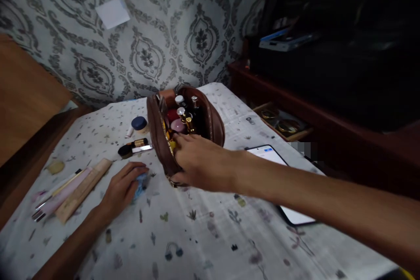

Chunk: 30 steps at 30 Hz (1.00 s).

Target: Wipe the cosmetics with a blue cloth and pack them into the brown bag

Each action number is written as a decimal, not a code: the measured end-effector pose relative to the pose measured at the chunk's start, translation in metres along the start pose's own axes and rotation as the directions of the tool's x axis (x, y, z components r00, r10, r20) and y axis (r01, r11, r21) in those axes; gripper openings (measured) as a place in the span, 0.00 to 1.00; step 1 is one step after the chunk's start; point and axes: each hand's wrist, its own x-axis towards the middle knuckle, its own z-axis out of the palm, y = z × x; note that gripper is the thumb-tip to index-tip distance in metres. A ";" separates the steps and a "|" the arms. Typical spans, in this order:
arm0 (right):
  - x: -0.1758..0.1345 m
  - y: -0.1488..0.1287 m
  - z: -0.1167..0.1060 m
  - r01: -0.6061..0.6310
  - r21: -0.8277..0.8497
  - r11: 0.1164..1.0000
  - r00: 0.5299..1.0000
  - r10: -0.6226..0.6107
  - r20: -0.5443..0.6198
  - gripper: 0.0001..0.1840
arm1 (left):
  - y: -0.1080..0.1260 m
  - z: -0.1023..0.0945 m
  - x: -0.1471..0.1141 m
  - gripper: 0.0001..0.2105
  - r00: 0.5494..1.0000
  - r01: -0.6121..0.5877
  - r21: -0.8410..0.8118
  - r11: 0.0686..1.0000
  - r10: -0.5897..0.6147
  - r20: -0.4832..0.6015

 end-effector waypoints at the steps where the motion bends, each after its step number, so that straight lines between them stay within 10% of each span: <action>1: -0.006 -0.003 0.005 0.002 -0.016 1.000 1.000 -0.002 0.010 0.17 | -0.004 -0.004 0.002 0.16 0.999 0.034 0.009 0.999 -0.034 -0.012; 7: -0.040 -0.021 0.034 -0.044 -0.215 0.976 0.975 -0.005 -0.223 0.19 | -0.039 -0.021 0.028 0.21 0.935 0.352 0.125 0.928 -0.343 -0.086; 14: -0.045 -0.064 0.029 -0.138 -0.275 0.952 0.876 -0.012 -0.481 0.16 | -0.067 -0.010 0.055 0.21 0.849 0.439 0.409 0.800 -0.519 0.104; 21: -0.014 -0.085 0.065 0.120 0.181 0.976 0.940 -0.053 -0.337 0.10 | -0.075 -0.006 0.064 0.18 0.856 0.350 0.450 0.821 -0.476 0.202; 30: 0.063 -0.066 0.133 -0.061 0.630 0.774 0.921 0.286 -0.263 0.13 | -0.085 -0.006 0.065 0.14 0.846 0.347 0.397 0.850 -0.466 0.260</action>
